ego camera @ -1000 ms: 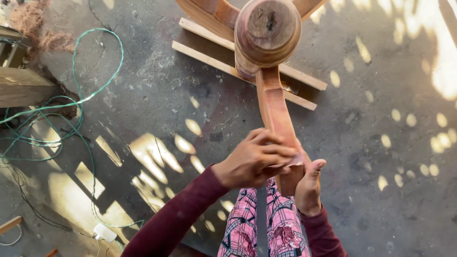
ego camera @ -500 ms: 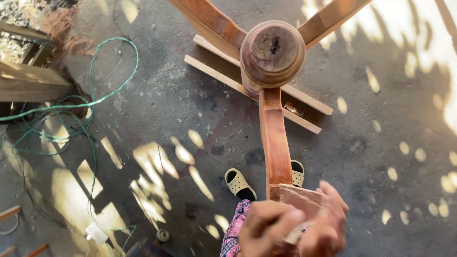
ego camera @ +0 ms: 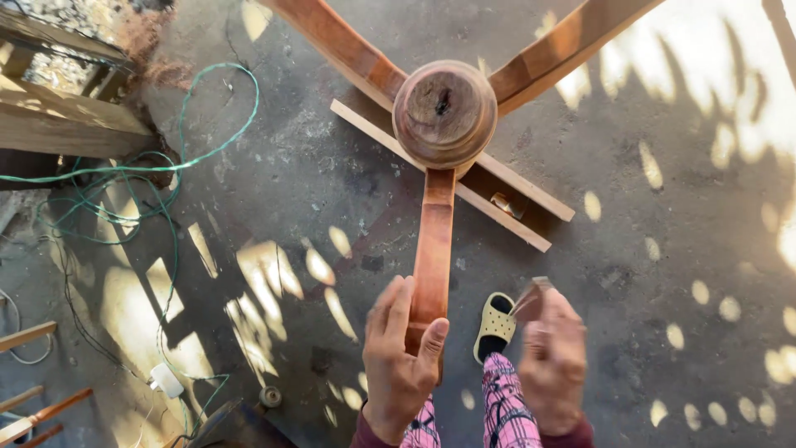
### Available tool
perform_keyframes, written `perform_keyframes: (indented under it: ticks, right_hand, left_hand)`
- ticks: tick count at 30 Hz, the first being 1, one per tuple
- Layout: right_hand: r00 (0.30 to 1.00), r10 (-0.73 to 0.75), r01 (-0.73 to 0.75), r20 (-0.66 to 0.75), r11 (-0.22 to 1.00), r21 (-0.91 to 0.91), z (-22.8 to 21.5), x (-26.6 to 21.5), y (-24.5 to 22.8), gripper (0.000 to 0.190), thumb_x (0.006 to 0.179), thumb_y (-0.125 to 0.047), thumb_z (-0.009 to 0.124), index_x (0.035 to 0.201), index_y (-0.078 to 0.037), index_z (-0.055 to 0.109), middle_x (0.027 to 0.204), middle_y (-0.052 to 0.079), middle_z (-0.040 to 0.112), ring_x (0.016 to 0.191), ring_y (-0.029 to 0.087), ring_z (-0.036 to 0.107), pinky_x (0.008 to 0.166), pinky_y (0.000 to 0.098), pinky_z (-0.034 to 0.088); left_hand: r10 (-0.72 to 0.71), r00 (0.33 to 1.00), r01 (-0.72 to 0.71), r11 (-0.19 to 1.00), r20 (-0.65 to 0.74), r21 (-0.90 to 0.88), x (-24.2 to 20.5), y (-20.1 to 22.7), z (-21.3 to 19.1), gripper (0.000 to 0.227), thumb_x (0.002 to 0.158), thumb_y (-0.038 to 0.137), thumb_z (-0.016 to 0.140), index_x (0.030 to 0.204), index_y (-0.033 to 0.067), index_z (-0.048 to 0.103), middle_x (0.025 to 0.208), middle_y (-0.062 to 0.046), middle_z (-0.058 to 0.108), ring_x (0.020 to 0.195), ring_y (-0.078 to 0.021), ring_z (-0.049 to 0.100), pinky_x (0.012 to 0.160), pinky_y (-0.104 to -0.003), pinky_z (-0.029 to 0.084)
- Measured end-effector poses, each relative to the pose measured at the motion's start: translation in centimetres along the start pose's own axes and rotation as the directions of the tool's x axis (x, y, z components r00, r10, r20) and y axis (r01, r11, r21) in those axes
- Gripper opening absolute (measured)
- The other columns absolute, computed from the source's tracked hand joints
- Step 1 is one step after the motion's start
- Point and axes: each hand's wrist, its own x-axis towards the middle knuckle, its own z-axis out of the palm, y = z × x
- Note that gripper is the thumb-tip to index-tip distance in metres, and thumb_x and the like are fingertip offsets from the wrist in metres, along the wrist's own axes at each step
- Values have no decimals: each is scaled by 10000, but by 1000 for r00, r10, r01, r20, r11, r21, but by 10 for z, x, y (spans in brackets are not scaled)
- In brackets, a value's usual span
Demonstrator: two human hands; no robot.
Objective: Sanding the curved legs and central pillar of a wooden table base using sandpaper.
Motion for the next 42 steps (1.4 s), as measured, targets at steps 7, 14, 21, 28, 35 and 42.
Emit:
perform_keyframes:
  ticks: [7, 14, 21, 28, 35, 42]
  right_hand:
    - [805, -434, 229, 404, 856, 463, 42, -44, -28, 734, 1087, -436, 325, 1619, 53, 194, 1709, 293, 190, 1602, 402, 204, 1283, 437, 190]
    - [773, -339, -89, 536, 778, 621, 89, 10, -25, 1027, 1001, -737, 162, 1600, 35, -151, 1736, 227, -107, 1615, 333, -70, 1281, 422, 36]
    - [830, -351, -36, 434, 742, 670, 120, 47, -2, 1021, 995, -747, 170, 1618, 25, -74, 1741, 190, -119, 1611, 304, -49, 1279, 400, 56]
    - [791, -378, -87, 482, 709, 700, 56, -67, -46, 1078, 984, -765, 195, 1589, 52, -164, 1738, 229, -47, 1614, 322, 26, 1271, 407, 96]
    - [838, -379, -48, 392, 665, 745, 119, 29, -9, 975, 1015, -678, 183, 1622, 35, -91, 1723, 209, 106, 1570, 296, 177, 1256, 402, 191]
    - [872, -394, 210, 289, 837, 506, 70, -61, -21, 793, 1103, -552, 134, 1627, 42, 180, 1734, 228, 170, 1621, 315, 149, 1295, 395, 118]
  left_hand:
    - [-297, 955, 297, 954, -9, 41, 13, -6, 23, 439, 952, 281, 658, 1303, 16, 668, 1240, -191, 708, 1094, -323, 747, 901, -378, 594]
    - [-297, 945, 309, 948, 137, -77, 8, -22, 23, 549, 1052, 304, 521, 1503, -1, 455, 1418, -273, 609, 1249, -389, 667, 988, -414, 553]
    - [-445, 878, 469, 873, 177, -133, -2, -45, 29, 637, 1062, 421, 355, 1546, 9, 395, 1499, -242, 546, 1370, -333, 565, 1080, -365, 476]
    - [-437, 865, 500, 704, 247, -504, -10, -66, 31, 743, 1076, 493, 281, 1516, -92, 410, 1526, -245, 540, 1396, -298, 535, 1133, -343, 416]
    - [-332, 884, 448, 804, 329, -390, -4, -68, 28, 678, 1093, 437, 322, 1564, -49, 299, 1587, -210, 427, 1465, -276, 423, 1174, -348, 349]
    - [-380, 914, 391, 919, 146, -55, -7, -66, 32, 549, 1049, 365, 405, 1418, -20, 537, 1362, -259, 628, 1267, -352, 620, 1053, -395, 480]
